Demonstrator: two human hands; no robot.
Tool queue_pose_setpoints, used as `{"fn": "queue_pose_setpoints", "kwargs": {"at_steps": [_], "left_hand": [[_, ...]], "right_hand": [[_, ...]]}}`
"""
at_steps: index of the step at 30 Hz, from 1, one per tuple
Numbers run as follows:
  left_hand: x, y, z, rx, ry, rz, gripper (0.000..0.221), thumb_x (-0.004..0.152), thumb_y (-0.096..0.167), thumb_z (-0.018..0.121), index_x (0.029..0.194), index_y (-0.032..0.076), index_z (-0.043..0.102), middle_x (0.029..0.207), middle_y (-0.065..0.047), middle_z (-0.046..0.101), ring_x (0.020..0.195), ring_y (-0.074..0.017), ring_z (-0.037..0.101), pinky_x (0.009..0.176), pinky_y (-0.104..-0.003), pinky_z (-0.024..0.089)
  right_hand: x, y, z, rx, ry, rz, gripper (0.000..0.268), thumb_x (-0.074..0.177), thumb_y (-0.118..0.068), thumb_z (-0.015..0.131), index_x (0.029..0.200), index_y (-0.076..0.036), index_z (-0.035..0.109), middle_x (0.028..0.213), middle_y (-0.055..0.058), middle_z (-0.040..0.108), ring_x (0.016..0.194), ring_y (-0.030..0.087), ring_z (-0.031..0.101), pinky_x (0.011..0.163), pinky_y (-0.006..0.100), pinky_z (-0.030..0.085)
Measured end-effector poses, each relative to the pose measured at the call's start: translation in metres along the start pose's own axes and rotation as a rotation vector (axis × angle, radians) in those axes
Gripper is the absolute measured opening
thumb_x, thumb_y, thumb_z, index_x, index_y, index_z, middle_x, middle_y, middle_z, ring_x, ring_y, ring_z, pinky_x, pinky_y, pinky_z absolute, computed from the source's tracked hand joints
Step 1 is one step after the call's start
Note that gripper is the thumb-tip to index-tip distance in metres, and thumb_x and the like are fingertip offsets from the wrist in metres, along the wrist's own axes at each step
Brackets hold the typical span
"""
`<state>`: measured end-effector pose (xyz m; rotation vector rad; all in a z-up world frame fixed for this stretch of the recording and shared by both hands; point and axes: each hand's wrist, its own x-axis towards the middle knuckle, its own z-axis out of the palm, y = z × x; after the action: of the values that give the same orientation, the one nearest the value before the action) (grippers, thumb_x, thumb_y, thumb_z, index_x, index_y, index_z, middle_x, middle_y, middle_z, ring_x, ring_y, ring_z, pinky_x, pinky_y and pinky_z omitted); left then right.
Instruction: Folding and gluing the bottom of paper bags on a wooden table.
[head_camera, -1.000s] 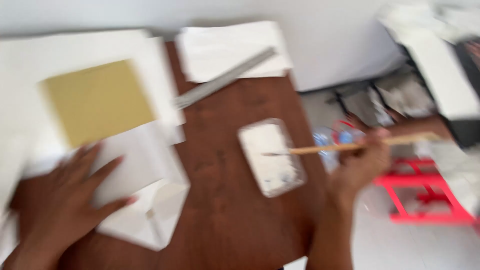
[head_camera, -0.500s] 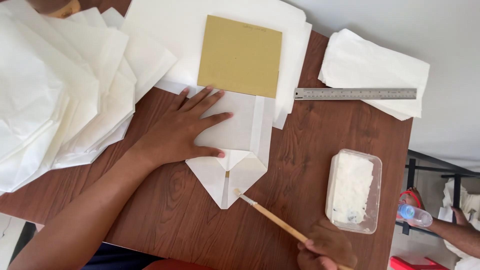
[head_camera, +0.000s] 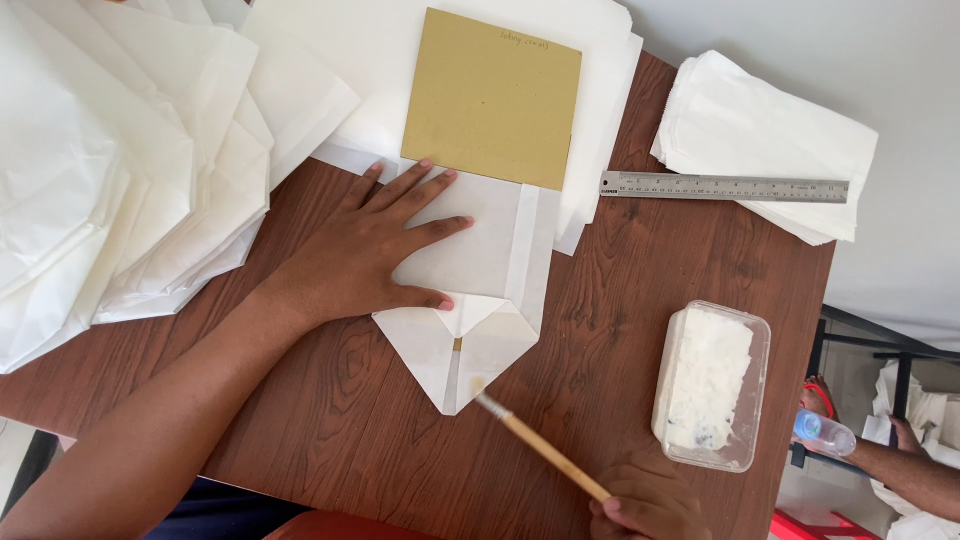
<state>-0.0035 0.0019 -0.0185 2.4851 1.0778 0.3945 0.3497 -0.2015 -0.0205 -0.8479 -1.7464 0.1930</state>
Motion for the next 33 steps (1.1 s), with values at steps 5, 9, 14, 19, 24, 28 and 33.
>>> {"fn": "queue_pose_setpoints", "kwargs": {"at_steps": [5,9,14,19,24,28,33], "left_hand": [[-0.001,-0.002,0.001,0.013,0.002,-0.001,0.081,0.088,0.071,0.06,0.152,0.023,0.047,0.169,-0.012,0.02,0.157,-0.0282,0.008,0.122,-0.057,0.001],[-0.001,-0.002,0.001,0.01,0.006,0.003,0.081,0.088,0.071,0.059,0.152,0.022,0.047,0.169,-0.012,0.02,0.157,-0.0292,0.008,0.122,-0.058,0.002],[-0.001,-0.001,0.0,0.012,-0.005,-0.001,0.08,0.088,0.071,0.059,0.152,0.023,0.047,0.17,-0.012,0.02,0.157,-0.0288,0.008,0.122,-0.057,0.001],[0.0,-0.002,0.001,0.018,0.0,0.001,0.081,0.088,0.071,0.06,0.152,0.024,0.047,0.17,-0.012,0.02,0.157,-0.029,0.008,0.122,-0.057,0.002],[0.0,-0.002,0.001,0.016,-0.019,-0.009,0.082,0.088,0.071,0.059,0.152,0.023,0.046,0.17,-0.012,0.019,0.157,-0.0287,0.007,0.122,-0.057,0.0],[0.0,-0.003,0.003,0.036,0.003,0.002,0.082,0.088,0.072,0.059,0.152,0.024,0.047,0.17,-0.012,0.02,0.157,-0.0289,0.008,0.122,-0.057,0.003],[-0.001,-0.002,0.002,0.034,0.006,0.001,0.083,0.087,0.073,0.059,0.153,0.023,0.047,0.17,-0.011,0.02,0.157,-0.029,0.008,0.122,-0.058,0.003]], "right_hand": [[-0.005,0.001,0.0,-0.001,-0.097,0.021,0.017,0.087,-0.017,0.066,0.097,-0.022,0.053,0.057,-0.005,0.062,0.046,0.006,0.063,0.051,0.024,0.058],[-0.006,0.01,-0.025,0.203,-0.529,0.169,0.022,0.104,-0.022,0.052,0.125,-0.016,0.057,0.094,0.007,0.076,0.08,0.02,0.077,0.07,0.031,0.062],[0.009,-0.003,0.033,0.089,0.107,0.077,0.038,0.112,-0.039,0.043,0.083,-0.016,0.054,0.05,-0.003,0.055,0.037,0.006,0.054,0.04,0.022,0.048],[-0.005,0.002,0.017,0.094,0.058,0.104,0.017,0.102,-0.026,0.053,0.087,-0.019,0.053,0.054,-0.002,0.059,0.041,0.01,0.059,0.045,0.027,0.052],[-0.001,0.002,0.028,-0.137,0.208,0.138,0.044,0.115,-0.044,0.031,0.085,-0.015,0.046,0.05,0.003,0.047,0.038,0.016,0.049,0.041,0.03,0.043],[0.003,0.0,0.037,0.085,0.192,0.059,0.03,0.107,-0.026,0.043,0.081,-0.014,0.051,0.047,0.002,0.049,0.035,0.012,0.05,0.037,0.027,0.042],[-0.002,-0.003,0.032,0.133,0.15,0.057,0.036,0.113,-0.039,0.041,0.086,-0.018,0.051,0.052,-0.003,0.051,0.037,0.008,0.052,0.037,0.024,0.045]]}}
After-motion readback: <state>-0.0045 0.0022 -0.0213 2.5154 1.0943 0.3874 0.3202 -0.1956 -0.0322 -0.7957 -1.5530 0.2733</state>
